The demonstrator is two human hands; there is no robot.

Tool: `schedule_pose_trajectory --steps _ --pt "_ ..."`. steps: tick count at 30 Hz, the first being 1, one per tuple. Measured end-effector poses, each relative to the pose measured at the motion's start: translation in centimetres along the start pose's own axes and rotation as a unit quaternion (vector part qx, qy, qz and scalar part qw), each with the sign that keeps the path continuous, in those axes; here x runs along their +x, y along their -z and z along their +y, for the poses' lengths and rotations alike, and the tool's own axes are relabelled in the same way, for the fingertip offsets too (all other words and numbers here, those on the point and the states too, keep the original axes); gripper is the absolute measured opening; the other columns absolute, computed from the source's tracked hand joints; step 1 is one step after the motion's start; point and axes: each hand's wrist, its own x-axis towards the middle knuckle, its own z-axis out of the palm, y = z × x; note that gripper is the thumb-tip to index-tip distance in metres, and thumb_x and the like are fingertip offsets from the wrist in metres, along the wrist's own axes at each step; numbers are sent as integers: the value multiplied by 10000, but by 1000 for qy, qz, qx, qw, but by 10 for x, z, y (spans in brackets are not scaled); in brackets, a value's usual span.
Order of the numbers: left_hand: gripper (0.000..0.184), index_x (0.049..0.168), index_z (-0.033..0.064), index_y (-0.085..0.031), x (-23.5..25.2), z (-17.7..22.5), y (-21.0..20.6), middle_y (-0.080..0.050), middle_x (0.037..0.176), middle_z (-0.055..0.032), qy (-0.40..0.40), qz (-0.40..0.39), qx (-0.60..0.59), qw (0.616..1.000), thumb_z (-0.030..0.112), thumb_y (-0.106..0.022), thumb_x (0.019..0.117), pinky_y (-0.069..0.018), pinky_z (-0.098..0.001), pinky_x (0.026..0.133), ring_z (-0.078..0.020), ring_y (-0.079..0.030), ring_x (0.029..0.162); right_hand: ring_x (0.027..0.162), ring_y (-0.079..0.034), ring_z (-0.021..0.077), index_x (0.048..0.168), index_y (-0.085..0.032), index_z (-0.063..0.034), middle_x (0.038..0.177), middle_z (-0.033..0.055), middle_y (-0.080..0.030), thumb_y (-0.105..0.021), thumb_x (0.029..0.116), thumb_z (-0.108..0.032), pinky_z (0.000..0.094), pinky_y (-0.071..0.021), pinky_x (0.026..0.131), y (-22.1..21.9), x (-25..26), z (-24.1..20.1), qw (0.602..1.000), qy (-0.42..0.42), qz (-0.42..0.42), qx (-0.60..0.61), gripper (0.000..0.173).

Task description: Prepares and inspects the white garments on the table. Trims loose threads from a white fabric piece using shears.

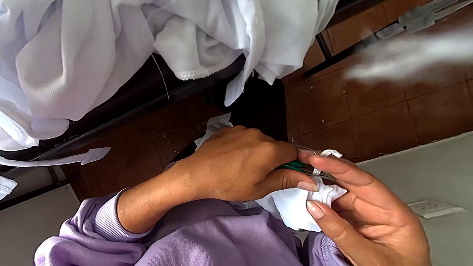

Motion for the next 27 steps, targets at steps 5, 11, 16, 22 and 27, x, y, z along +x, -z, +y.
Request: schedule_pose_trajectory --steps 5,11,16,22,27 --pt "322 894 76 -706 1 -7 -9 -607 674 6 10 43 15 999 350 -591 1019 -437 -324 531 -117 -590 610 1103 -647 15 1533 -442 -200 1484 -94 -536 -650 975 -168 188 -570 896 4 -1 7 996 19 78 -40 596" --pt "303 1043 -41 -648 -11 -11 -4 -613 811 -28 11 188 -46 981 232 -728 939 -461 -182 614 -32 -549 713 1146 -682 70 1594 -28 -113 1561 -74 -466 -468 973 97 264 -600 932 31 -12 19 934 -44 352 26 790" --pt "163 945 -1 -727 -6 8 -40 -679 844 -65 -45 135 -66 988 118 -753 836 -551 -295 660 -138 -657 784 1120 -693 95 1583 -243 -212 1504 -78 -544 -500 963 67 260 -615 869 -14 -7 11 955 -22 262 140 726" --pt "221 915 -19 -691 -8 6 -53 -669 829 -85 -43 157 -85 983 128 -807 798 -548 -287 642 -150 -656 771 1016 -709 92 1450 -451 -255 1273 -58 -653 -720 913 -45 238 -627 816 -33 -5 14 955 -15 249 160 636" --pt "156 955 -27 -739 -17 4 -50 -701 908 -100 -55 142 -96 984 33 -695 819 -561 -289 699 -155 -676 852 950 -710 52 1280 -589 -248 1088 -77 -710 -797 882 -225 211 -610 837 -27 -6 15 967 -9 206 146 450"
